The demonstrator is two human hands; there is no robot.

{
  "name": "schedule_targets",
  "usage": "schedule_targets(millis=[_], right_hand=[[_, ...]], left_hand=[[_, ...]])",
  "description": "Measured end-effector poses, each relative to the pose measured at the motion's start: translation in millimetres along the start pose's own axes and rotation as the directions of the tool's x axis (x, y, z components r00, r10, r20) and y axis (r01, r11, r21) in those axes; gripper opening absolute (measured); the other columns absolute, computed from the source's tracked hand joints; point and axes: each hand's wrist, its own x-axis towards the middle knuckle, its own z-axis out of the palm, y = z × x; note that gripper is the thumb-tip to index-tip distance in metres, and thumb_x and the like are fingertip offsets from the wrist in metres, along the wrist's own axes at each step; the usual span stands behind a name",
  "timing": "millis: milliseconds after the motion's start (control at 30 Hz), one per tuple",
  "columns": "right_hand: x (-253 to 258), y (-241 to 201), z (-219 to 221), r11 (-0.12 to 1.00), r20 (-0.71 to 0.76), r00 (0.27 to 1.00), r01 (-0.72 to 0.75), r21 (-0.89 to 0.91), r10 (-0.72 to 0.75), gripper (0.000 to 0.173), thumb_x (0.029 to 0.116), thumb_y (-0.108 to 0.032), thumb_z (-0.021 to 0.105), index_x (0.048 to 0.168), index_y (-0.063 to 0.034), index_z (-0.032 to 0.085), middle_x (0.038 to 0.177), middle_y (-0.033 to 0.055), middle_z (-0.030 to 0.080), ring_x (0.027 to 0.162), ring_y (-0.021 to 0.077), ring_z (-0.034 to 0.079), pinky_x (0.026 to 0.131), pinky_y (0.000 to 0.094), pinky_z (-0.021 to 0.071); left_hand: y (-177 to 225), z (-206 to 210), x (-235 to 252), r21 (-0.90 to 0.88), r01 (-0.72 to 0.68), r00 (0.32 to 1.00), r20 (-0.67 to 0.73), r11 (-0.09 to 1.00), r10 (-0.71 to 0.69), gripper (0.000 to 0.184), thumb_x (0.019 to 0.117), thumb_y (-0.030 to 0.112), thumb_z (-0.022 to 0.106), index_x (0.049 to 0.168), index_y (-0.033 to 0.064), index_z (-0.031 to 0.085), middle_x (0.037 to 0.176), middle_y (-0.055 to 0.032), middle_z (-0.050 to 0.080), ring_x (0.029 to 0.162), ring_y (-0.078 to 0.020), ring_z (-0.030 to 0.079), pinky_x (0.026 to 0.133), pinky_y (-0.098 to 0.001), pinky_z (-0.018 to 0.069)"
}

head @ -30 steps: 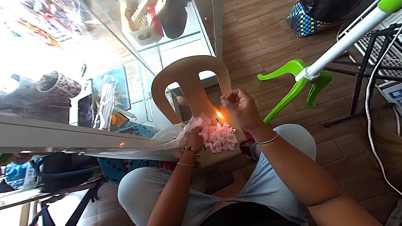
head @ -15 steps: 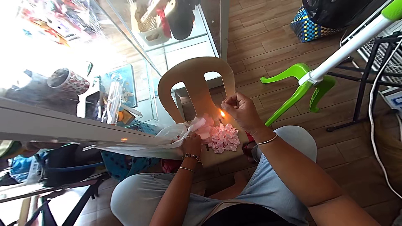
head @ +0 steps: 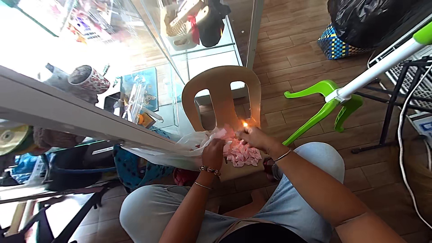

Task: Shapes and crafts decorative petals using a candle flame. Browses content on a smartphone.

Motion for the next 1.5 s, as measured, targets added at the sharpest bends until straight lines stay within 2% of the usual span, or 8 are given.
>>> schedule_targets(millis=[100, 233, 367, 533, 667, 1000, 1300, 1500], right_hand=[[-1.8, -4.0, 14.0, 0.968, 0.16, 0.971, -0.202, 0.15, 0.178, 0.052, 0.1096, -0.046, 0.04, 0.132, -0.0019, 0.057, 0.116, 0.0126, 0.065, 0.099, 0.0193, 0.063, 0.084, 0.0369, 0.0501], [-0.6, -2.4, 17.2, 0.908, 0.164, 0.978, -0.18, 0.379, 0.126, 0.027, 0.1072, -0.029, 0.054, 0.117, -0.0047, 0.058, 0.096, 0.0048, 0.066, 0.082, 0.0104, 0.065, 0.071, 0.0257, 0.0527], [-2.4, -6.1, 6.7, 0.923, 0.115, 0.992, -0.084, 0.376, 0.044, 0.012, 0.1034, -0.014, 0.06, 0.109, -0.0033, 0.059, 0.091, 0.0051, 0.063, 0.077, 0.0098, 0.063, 0.07, 0.0245, 0.0525], [-5.5, -4.5, -1.5, 0.931, 0.141, 0.99, -0.026, 0.363, -0.027, 0.005, 0.1024, -0.007, 0.06, 0.105, -0.0032, 0.061, 0.088, 0.0045, 0.063, 0.074, 0.0103, 0.063, 0.067, 0.0241, 0.0534], [-5.0, -1.3, -4.7, 0.953, 0.132, 0.984, 0.073, 0.293, -0.116, 0.005, 0.1019, -0.007, 0.061, 0.105, -0.0025, 0.063, 0.09, 0.0049, 0.063, 0.076, 0.0111, 0.063, 0.068, 0.0256, 0.0544], [-9.1, -1.3, -2.1, 0.957, 0.109, 0.954, 0.27, 0.108, -0.281, 0.009, 0.0968, -0.006, 0.069, 0.104, -0.0007, 0.068, 0.089, 0.0062, 0.066, 0.075, 0.0102, 0.063, 0.07, 0.0256, 0.0545], [-8.7, 7.0, 19.3, 0.7, 0.017, 0.742, 0.64, -0.316, -0.67, 0.013, 0.0961, -0.011, 0.068, 0.105, -0.007, 0.078, 0.104, 0.0093, 0.067, 0.095, 0.0191, 0.064, 0.083, 0.0362, 0.0547], [-5.0, 13.2, 21.1, 0.574, -0.022, 0.639, 0.674, -0.466, -0.769, 0.017, 0.0968, -0.011, 0.065, 0.107, -0.0068, 0.078, 0.102, 0.0104, 0.068, 0.098, 0.0244, 0.065, 0.087, 0.0406, 0.0552]], left_hand=[[8.0, -1.1, -5.8, 0.093, -0.212, 0.955, -0.193, 0.973, 0.227, 0.022, 0.0946, -0.002, 0.063, 0.11, 0.0043, 0.077, 0.111, -0.0183, 0.072, 0.099, -0.0384, 0.071, 0.08, -0.0559, 0.0568], [17.3, -10.6, -5.6, 0.15, -0.26, 0.93, -0.228, 0.954, 0.289, 0.023, 0.0924, -0.005, 0.064, 0.109, 0.0046, 0.077, 0.109, -0.0169, 0.072, 0.097, -0.0371, 0.071, 0.077, -0.0529, 0.0583], [29.2, -33.4, -1.6, -0.151, -0.007, 1.0, -0.011, 0.989, 0.006, 0.021, 0.1002, 0.013, 0.064, 0.115, 0.0028, 0.075, 0.105, -0.0182, 0.072, 0.093, -0.0343, 0.071, 0.084, -0.055, 0.0565], [33.2, -63.9, 4.7, -0.472, 0.368, 0.914, 0.342, 0.801, -0.218, 0.018, 0.0958, 0.012, 0.072, 0.112, 0.0034, 0.072, 0.092, -0.0041, 0.072, 0.074, -0.0076, 0.064, 0.071, -0.0267, 0.0539], [28.5, -64.1, 3.1, -0.641, 0.428, 0.899, 0.372, 0.638, -0.229, 0.014, 0.0954, 0.004, 0.07, 0.109, 0.001, 0.072, 0.087, -0.0029, 0.072, 0.065, -0.0049, 0.061, 0.059, -0.02, 0.0503], [30.9, -60.7, 5.1, -0.699, 0.534, 0.844, 0.408, 0.476, -0.348, 0.009, 0.1001, 0.008, 0.065, 0.102, 0.0004, 0.067, 0.086, -0.0056, 0.068, 0.069, -0.0086, 0.063, 0.061, -0.022, 0.0525], [41.2, -62.2, 10.9, -0.813, 0.569, 0.766, 0.471, 0.121, -0.438, 0.016, 0.1056, 0.01, 0.055, 0.113, -0.0003, 0.064, 0.086, -0.0074, 0.068, 0.07, -0.0141, 0.068, 0.068, -0.0289, 0.0599], [39.9, -63.3, 11.8, -0.839, 0.536, 0.798, 0.467, 0.094, -0.381, 0.018, 0.1023, 0.005, 0.058, 0.119, 0.0017, 0.063, 0.093, -0.0061, 0.069, 0.076, -0.0126, 0.069, 0.074, -0.028, 0.0603]])
